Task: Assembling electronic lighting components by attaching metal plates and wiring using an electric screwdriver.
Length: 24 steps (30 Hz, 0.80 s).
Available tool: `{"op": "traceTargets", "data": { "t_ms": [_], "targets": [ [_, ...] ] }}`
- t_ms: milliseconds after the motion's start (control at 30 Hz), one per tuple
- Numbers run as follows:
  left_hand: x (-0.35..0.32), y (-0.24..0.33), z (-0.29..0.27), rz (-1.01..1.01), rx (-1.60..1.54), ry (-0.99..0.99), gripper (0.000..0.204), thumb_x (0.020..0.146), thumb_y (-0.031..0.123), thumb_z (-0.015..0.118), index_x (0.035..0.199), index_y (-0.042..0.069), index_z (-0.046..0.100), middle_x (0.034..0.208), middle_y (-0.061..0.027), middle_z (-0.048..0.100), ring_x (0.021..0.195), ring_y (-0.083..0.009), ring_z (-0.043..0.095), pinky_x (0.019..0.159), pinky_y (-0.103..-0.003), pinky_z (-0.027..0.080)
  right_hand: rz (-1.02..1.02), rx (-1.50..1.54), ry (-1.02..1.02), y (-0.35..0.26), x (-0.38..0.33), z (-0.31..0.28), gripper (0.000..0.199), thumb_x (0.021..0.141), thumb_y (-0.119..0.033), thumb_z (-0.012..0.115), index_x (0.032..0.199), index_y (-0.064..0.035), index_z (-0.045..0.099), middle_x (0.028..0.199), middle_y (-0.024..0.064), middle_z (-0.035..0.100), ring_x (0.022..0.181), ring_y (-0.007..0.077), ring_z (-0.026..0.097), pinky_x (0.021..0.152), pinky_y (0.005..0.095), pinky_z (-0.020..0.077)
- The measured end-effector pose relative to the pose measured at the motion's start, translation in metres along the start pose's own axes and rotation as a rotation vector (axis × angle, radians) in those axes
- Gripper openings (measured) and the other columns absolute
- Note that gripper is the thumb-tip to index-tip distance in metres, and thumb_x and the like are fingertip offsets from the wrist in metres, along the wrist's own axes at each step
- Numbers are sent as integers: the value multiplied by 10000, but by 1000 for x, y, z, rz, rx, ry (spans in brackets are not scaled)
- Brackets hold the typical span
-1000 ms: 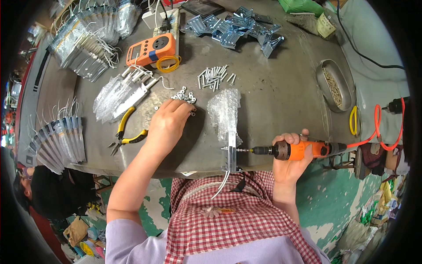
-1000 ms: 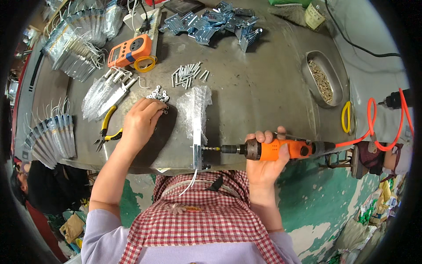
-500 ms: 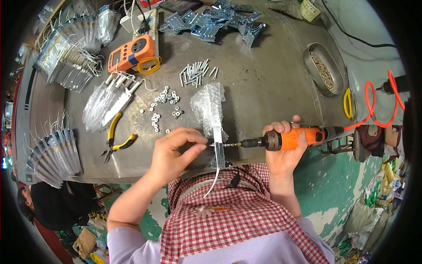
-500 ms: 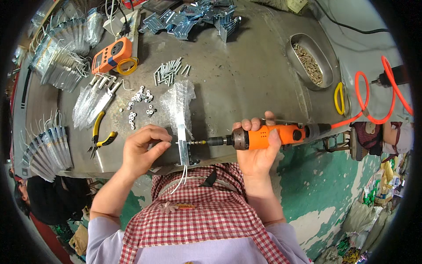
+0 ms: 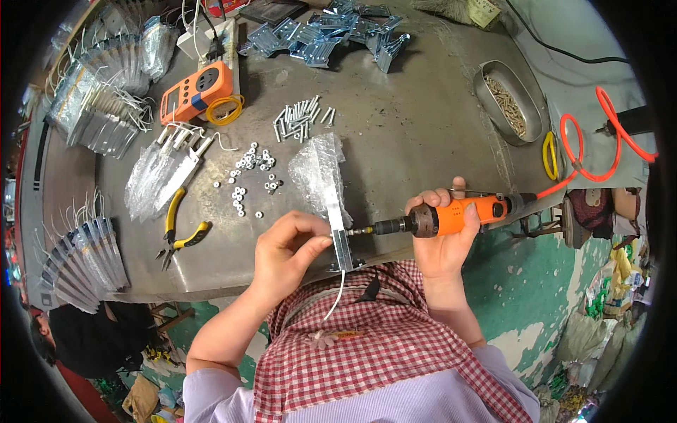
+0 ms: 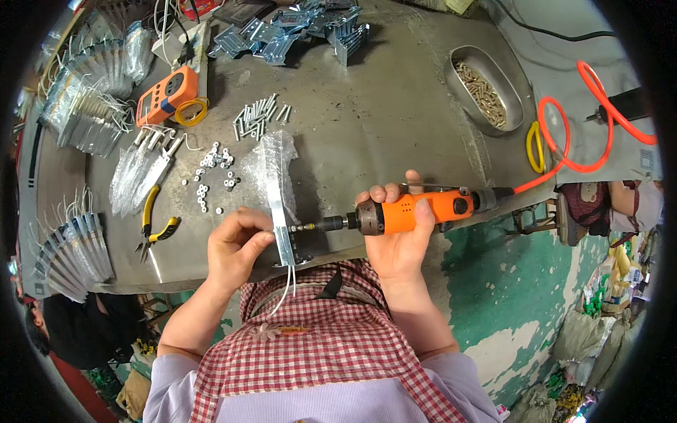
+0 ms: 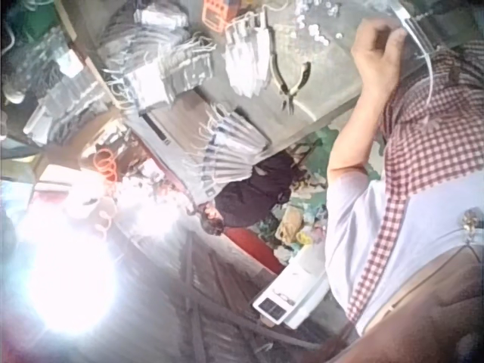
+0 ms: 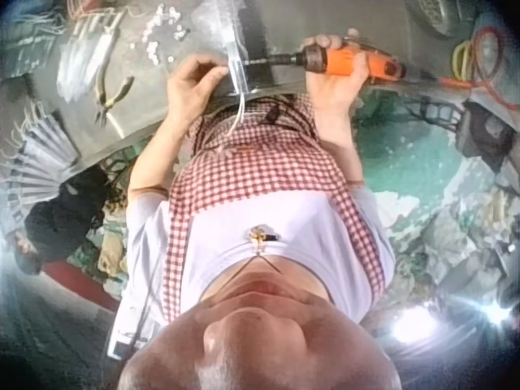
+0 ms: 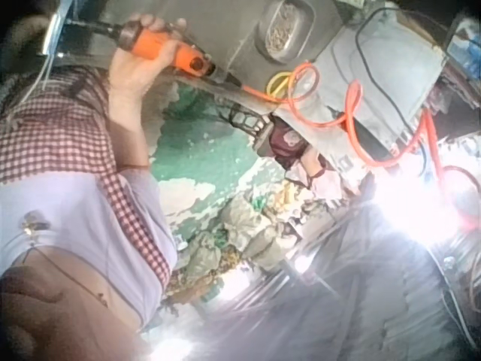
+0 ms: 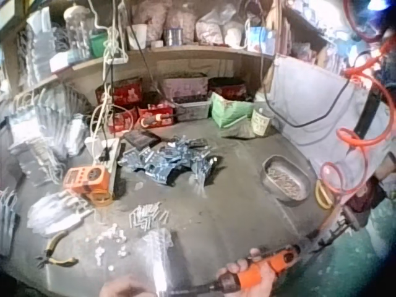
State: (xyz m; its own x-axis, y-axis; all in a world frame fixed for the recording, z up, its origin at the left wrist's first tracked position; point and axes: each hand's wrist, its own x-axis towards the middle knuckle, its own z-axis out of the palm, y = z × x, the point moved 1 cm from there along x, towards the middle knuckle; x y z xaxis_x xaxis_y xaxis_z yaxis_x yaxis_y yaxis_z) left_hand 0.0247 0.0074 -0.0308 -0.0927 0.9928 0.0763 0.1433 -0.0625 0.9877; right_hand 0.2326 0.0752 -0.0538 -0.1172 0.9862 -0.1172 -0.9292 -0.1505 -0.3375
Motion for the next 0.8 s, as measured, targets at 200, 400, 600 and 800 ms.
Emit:
{"op": "traceTargets", "data": {
  "t_ms": [200, 400, 600, 800],
  "targets": [
    [14, 36, -1, -228, 477, -297, 370, 717, 203, 747, 897, 6, 492, 758, -39, 572, 709, -105, 561, 626, -269, 466, 102, -40, -18, -8, 13, 5, 458, 833, -358, 600, 1186, -119, 433, 836, 62, 532, 889, 211, 490, 885, 433, 386],
    [-1, 31, -15, -441, 257, -145, 284, 737, 108, 631, 944, 0, 470, 766, -138, 601, 655, -186, 597, 589, -321, 467, -102, -945, 40, -58, 67, 0, 380, 896, -269, 536, 1181, -26, 474, 1014, 105, 536, 941, 211, 501, 872, 356, 396],
    [-23, 16, -3, -198, -186, -309, 326, 752, 93, 617, 1038, 33, 473, 743, -44, 538, 655, -84, 484, 568, -249, 399, -322, -1340, -312, -22, 5, 39, 548, 837, -235, 606, 1278, 18, 400, 1196, 131, 523, 1097, 240, 509, 908, 343, 416],
    [-30, 23, 8, -237, -347, -222, 409, 783, 213, 685, 1098, 31, 498, 894, -83, 570, 808, -138, 558, 698, -291, 460, 404, -253, -368, 14, -2, 45, 476, 866, -351, 547, 1211, -60, 396, 1037, 81, 516, 963, 237, 517, 897, 435, 413]
  ]
}}
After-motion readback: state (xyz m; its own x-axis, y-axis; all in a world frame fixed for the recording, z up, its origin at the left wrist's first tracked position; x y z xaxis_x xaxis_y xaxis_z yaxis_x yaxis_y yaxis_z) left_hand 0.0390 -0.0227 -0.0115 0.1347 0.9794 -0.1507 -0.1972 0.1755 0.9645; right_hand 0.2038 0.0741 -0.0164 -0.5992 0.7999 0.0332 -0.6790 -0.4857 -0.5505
